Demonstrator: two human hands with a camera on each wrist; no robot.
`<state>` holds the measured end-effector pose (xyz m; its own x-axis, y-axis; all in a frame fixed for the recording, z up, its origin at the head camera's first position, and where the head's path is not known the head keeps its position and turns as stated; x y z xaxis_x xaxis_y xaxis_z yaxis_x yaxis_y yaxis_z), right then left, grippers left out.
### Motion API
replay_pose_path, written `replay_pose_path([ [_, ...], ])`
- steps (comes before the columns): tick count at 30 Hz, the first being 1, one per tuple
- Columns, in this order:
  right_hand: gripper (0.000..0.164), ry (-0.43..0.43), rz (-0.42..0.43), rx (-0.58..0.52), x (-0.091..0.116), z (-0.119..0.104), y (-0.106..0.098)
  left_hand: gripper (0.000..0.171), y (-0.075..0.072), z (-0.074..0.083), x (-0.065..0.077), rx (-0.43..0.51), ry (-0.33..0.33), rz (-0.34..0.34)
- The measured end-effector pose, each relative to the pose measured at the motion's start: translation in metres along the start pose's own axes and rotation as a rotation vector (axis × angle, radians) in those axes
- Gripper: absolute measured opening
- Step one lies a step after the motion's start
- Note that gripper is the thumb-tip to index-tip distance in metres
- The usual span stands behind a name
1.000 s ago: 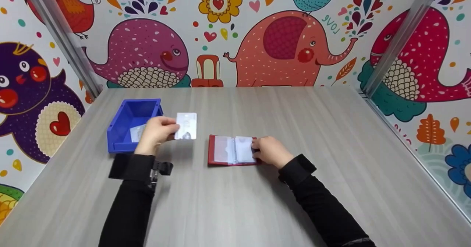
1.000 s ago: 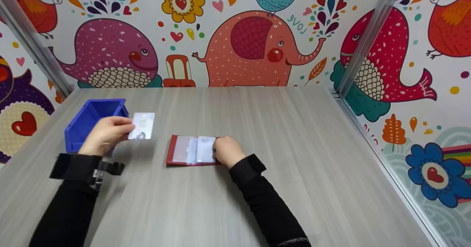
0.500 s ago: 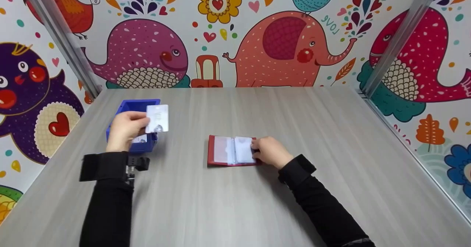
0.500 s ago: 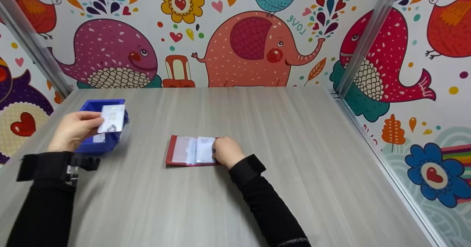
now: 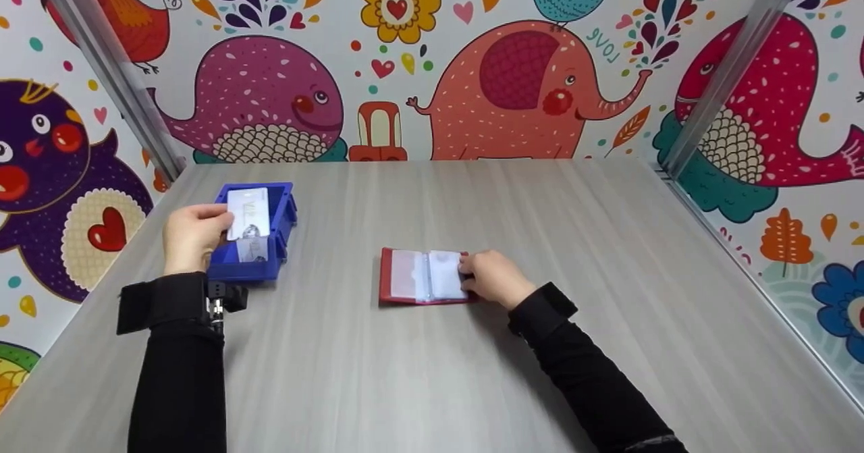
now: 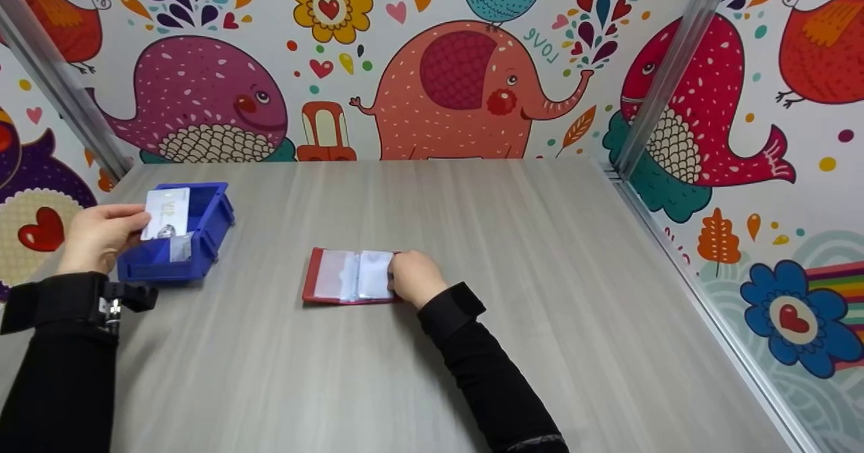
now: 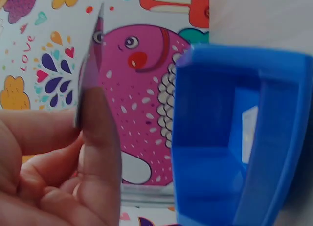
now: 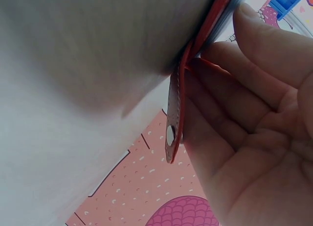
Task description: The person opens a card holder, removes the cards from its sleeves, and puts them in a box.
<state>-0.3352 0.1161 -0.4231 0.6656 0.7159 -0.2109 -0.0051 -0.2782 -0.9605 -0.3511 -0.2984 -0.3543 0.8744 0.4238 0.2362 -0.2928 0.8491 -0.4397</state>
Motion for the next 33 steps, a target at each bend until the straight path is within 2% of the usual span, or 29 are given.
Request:
replay_pose_path([
  [4,0.024,-0.005,-0.004,0.001,0.0,-0.001,0.0,0.041,-0.01,-0.005,-0.006,-0.027,-0.024,0.069],
  [8,0.026,-0.015,0.009,0.006,0.0,-0.002,-0.001,0.043,-0.018,-0.01,-0.011,-0.07,-0.07,0.108],
  [12,0.028,-0.041,0.025,0.027,0.001,-0.003,-0.002,0.042,-0.02,-0.014,-0.013,-0.114,-0.083,0.146],
  [22,0.018,-0.017,-0.008,0.02,0.001,-0.001,0.0,0.037,0.001,-0.016,-0.019,-0.159,-0.027,0.215],
  [27,0.015,-0.014,-0.006,0.009,0.0,-0.001,-0.001,0.037,0.011,-0.018,-0.023,-0.183,-0.041,0.205],
  [33,0.013,0.005,-0.023,0.001,0.001,0.0,0.0,0.038,0.014,-0.02,-0.026,-0.185,-0.039,0.197],
])
Point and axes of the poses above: each hand's wrist, its own x-axis away from the middle knuckle, its own y-axis out of the palm, z = x × y, the point moved 7 cm from there along -x, towards the middle knuckle, and after that the axes turned 13 degrees about -y, right-handed, at the moved point
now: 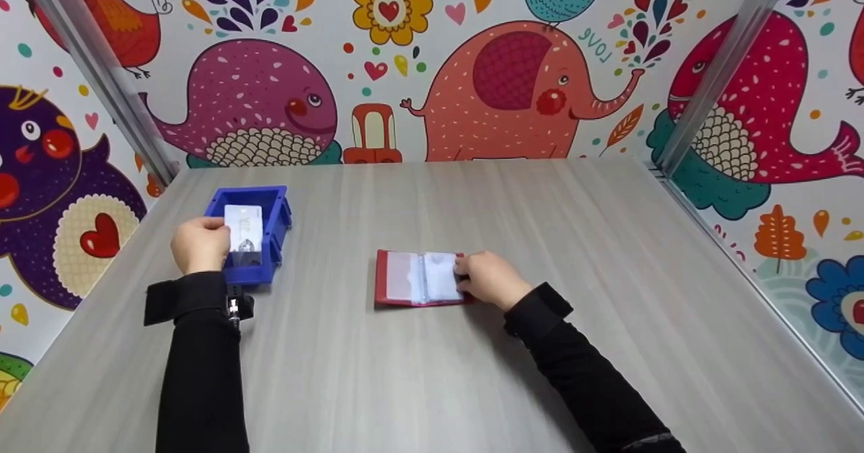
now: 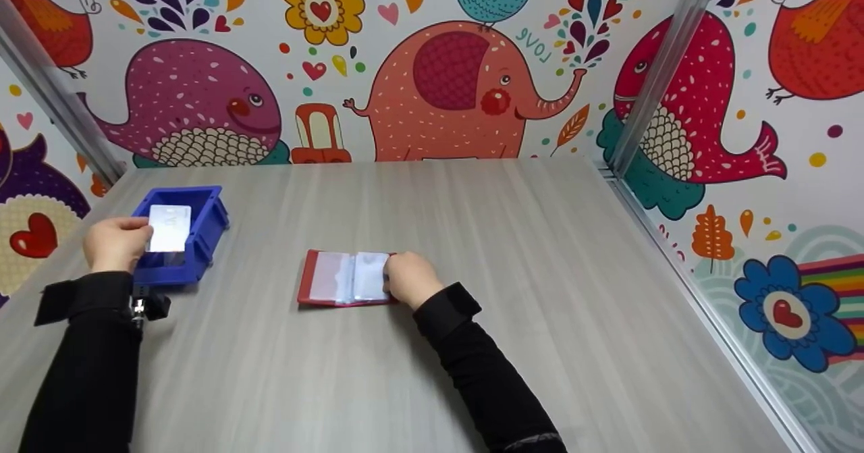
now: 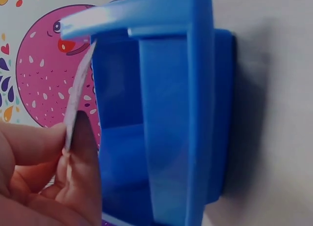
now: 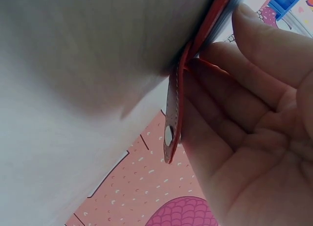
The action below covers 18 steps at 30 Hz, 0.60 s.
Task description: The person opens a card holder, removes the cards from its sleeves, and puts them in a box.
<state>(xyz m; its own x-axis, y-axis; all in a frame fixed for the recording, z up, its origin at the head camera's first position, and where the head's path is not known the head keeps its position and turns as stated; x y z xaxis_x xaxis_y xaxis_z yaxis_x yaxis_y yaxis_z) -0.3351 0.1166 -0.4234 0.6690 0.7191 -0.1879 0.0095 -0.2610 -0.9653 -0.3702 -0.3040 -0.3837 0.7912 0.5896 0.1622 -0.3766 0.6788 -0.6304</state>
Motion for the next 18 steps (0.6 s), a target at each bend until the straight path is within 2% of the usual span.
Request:
replay_pose_path([
  [7,0.018,-0.016,0.027,0.006,0.0001,-0.0009,-0.0012,0.041,-0.0007,-0.0024,-0.0016,0.008,-0.009,-0.002],
  [12,0.025,-0.034,0.042,0.016,0.0002,-0.0016,-0.0017,0.04,-0.0023,-0.0003,0.0007,0.005,0.014,0.001],
  [18,0.023,-0.027,0.032,0.022,0.0008,-0.0015,-0.0014,0.038,-0.0037,0.0038,0.0078,0.045,0.05,-0.01],
])
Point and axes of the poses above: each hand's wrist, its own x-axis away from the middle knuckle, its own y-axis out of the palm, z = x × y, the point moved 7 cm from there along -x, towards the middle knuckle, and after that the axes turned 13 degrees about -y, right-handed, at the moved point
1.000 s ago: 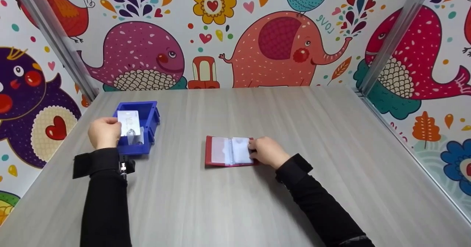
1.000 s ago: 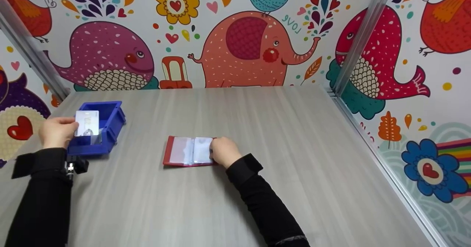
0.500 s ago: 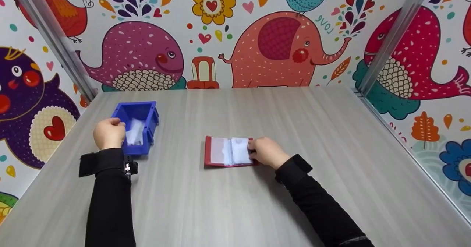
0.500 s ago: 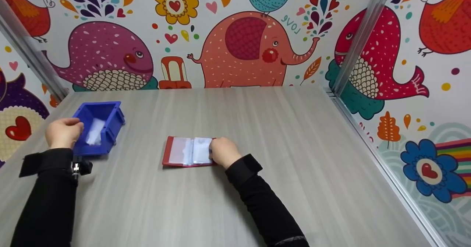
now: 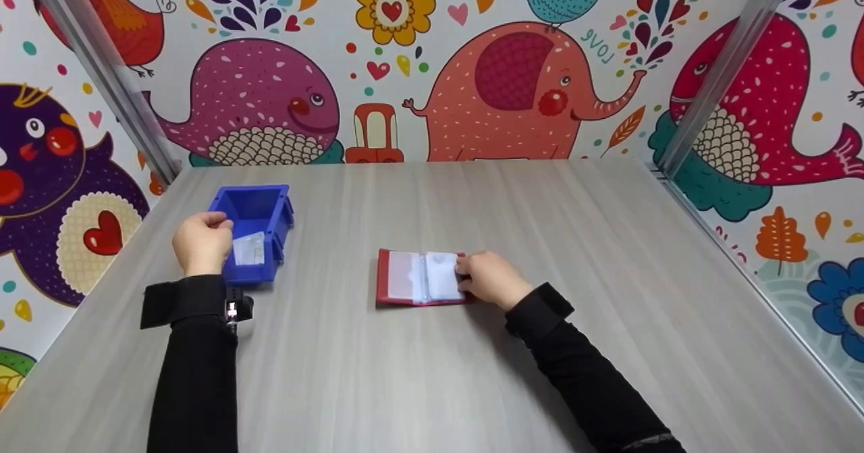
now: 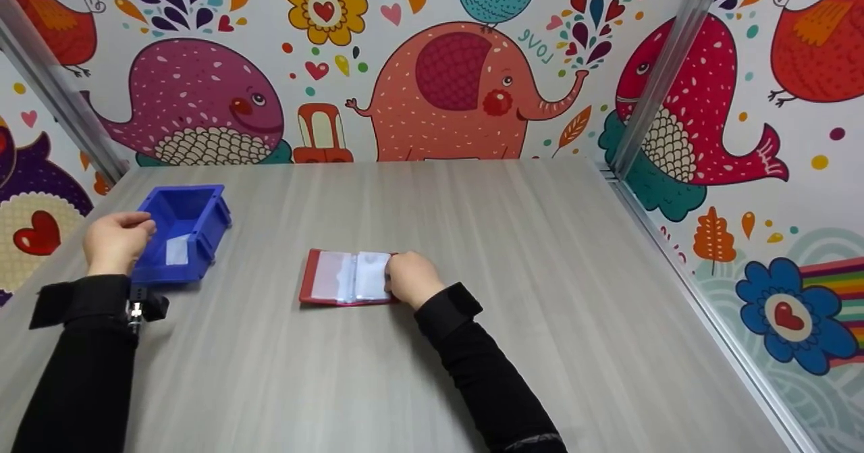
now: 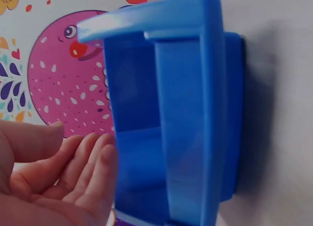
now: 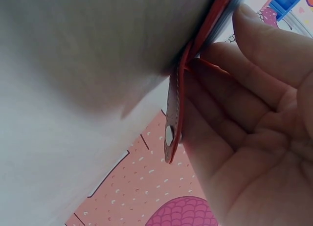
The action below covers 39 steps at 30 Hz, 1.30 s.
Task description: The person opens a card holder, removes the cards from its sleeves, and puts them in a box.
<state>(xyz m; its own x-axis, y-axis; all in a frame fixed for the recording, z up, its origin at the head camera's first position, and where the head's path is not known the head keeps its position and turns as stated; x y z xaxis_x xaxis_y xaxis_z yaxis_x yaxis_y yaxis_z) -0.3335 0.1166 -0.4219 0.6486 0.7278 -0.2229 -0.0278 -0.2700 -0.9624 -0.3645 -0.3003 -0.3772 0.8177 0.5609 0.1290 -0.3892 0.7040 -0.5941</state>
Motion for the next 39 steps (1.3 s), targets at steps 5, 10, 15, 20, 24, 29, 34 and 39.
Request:
replay_pose_path([
  [5,0.021,0.024,-0.021,-0.007,0.0,0.002,0.002,0.038,-0.003,0.001,0.01,0.024,0.02,-0.012],
  [10,0.022,0.018,-0.023,-0.004,-0.001,0.002,0.002,0.037,-0.006,0.007,0.027,0.062,0.066,-0.006],
  [15,0.024,0.009,-0.019,-0.001,0.0,0.001,0.001,0.032,-0.003,0.021,0.049,0.091,0.186,0.038],
  [20,0.025,0.012,-0.017,-0.006,0.0,0.001,0.0,0.023,0.008,0.038,0.071,0.142,0.354,0.071],
  [24,0.026,0.018,-0.03,-0.013,0.0,0.001,0.0,0.021,0.025,0.048,0.084,0.145,0.426,0.022],
  [29,0.025,0.018,-0.038,-0.019,0.0,0.002,0.001,0.021,0.052,0.055,0.098,0.101,0.5,-0.052],
  [34,0.026,0.01,-0.027,-0.014,-0.001,0.002,0.001,0.023,0.081,0.058,0.115,0.049,0.552,-0.151],
  [39,0.027,0.011,-0.018,-0.015,-0.001,0.002,0.002,0.023,0.108,0.059,0.128,-0.005,0.579,-0.232],
])
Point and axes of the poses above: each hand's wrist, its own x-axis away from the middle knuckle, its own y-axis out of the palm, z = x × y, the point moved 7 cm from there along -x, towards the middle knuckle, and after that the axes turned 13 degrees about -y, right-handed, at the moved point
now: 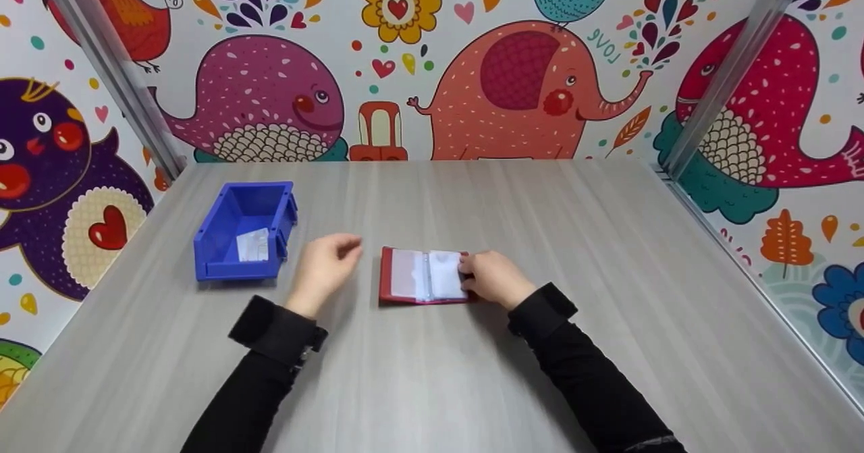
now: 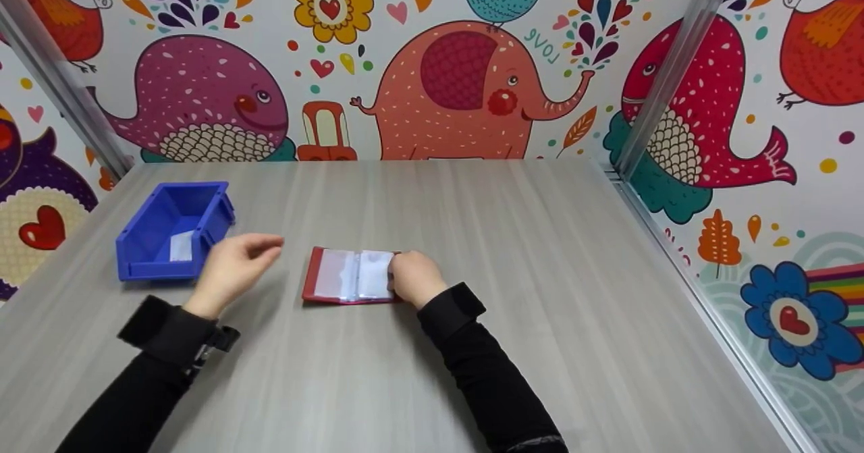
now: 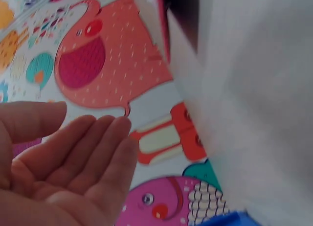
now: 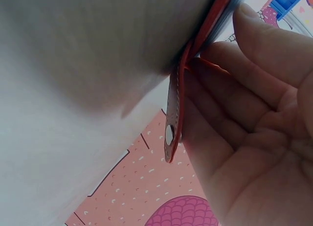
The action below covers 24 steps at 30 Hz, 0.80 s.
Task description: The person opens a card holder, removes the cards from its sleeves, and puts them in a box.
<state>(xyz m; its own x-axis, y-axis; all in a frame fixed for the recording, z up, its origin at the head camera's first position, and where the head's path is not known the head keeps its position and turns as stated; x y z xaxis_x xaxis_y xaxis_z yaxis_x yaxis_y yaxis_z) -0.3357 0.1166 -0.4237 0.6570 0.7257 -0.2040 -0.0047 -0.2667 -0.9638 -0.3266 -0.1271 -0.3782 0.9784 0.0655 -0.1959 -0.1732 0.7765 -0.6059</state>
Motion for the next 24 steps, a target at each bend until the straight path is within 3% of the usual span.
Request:
replay_pose_path([
  [9,0.028,0.005,0.011,-0.017,0.001,0.0,-0.001,0.023,0.031,0.009,0.009,-0.139,0.084,-0.058],
  [24,0.026,-0.016,0.024,-0.014,0.001,0.0,-0.001,0.025,0.061,0.03,0.023,-0.345,0.269,-0.091],
])
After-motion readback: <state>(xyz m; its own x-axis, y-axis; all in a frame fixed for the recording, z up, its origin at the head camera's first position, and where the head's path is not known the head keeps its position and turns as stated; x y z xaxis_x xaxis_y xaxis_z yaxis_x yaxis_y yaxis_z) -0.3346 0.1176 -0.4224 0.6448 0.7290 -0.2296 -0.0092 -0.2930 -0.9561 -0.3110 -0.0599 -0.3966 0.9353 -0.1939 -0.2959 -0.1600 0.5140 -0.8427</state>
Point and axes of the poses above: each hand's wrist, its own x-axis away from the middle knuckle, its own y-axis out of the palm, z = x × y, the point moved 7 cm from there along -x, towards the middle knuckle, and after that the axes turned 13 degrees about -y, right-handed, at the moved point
